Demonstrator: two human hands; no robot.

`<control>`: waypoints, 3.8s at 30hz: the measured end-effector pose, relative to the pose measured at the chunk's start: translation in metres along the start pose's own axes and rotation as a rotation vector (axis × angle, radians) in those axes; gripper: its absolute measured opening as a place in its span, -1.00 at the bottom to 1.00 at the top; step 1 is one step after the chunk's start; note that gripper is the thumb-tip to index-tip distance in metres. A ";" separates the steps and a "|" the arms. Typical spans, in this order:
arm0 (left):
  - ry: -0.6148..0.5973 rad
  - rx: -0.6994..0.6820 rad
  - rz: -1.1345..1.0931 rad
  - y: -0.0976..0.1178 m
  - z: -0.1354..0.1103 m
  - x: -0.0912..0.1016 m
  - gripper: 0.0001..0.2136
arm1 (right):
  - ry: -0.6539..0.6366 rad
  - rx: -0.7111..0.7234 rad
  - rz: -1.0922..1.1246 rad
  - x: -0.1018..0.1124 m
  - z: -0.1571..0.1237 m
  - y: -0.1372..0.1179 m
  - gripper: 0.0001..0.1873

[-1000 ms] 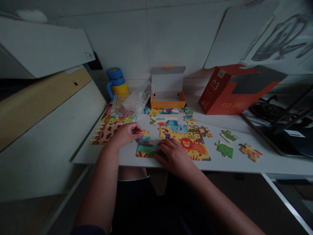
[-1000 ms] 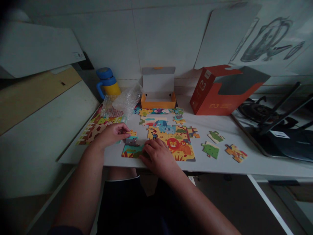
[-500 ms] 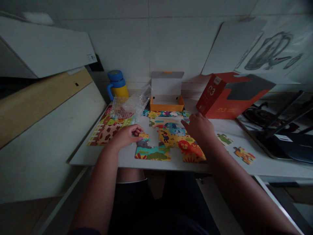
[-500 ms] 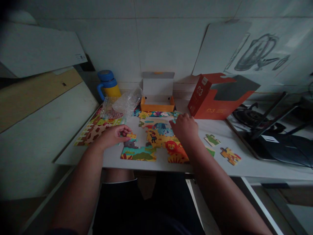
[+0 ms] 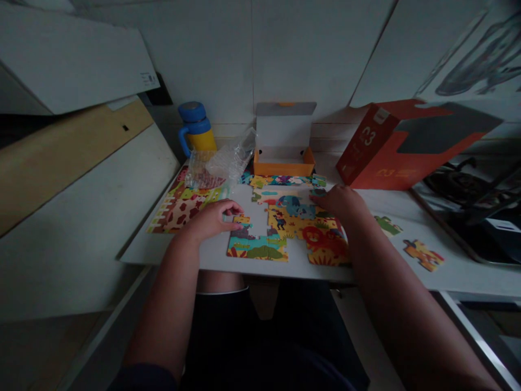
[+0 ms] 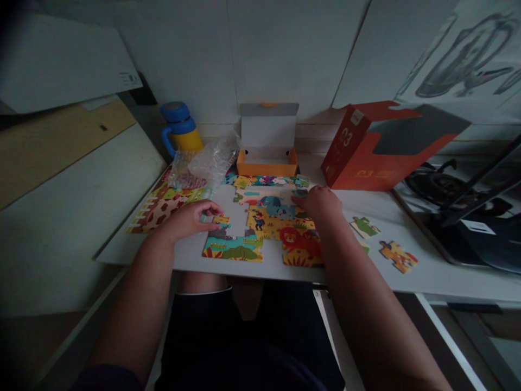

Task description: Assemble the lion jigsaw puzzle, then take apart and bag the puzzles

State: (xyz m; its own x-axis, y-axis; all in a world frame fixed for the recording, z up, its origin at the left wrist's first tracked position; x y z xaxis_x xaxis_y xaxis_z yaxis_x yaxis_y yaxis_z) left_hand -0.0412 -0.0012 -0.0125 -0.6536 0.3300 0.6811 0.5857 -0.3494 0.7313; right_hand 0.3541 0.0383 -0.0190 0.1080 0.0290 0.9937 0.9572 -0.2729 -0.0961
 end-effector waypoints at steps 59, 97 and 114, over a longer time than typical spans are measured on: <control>-0.052 -0.042 0.091 -0.006 0.001 -0.001 -0.67 | -0.214 0.938 0.551 0.000 -0.097 -0.136 -0.57; -0.043 -0.009 0.068 0.001 0.000 -0.001 -0.70 | -0.056 1.081 0.341 -0.009 -0.107 -0.141 -0.43; -0.032 -0.035 0.138 0.003 0.001 -0.001 -0.74 | -0.014 1.013 0.295 -0.010 -0.118 -0.147 -0.41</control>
State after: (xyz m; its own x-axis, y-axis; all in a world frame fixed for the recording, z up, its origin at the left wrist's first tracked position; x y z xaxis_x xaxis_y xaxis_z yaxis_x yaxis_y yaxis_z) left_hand -0.0386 -0.0019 -0.0110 -0.5521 0.3042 0.7763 0.6517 -0.4234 0.6293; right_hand 0.1805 -0.0350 -0.0085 0.3702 0.1050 0.9230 0.6690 0.6592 -0.3433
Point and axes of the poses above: each hand's wrist, its own z-axis towards the middle knuckle, its own x-axis out of the back of the hand, y = z × x, the point moved 4 cm from there along z, towards the middle knuckle, and after that the axes turned 2 degrees about -y, right-handed, at the moved point
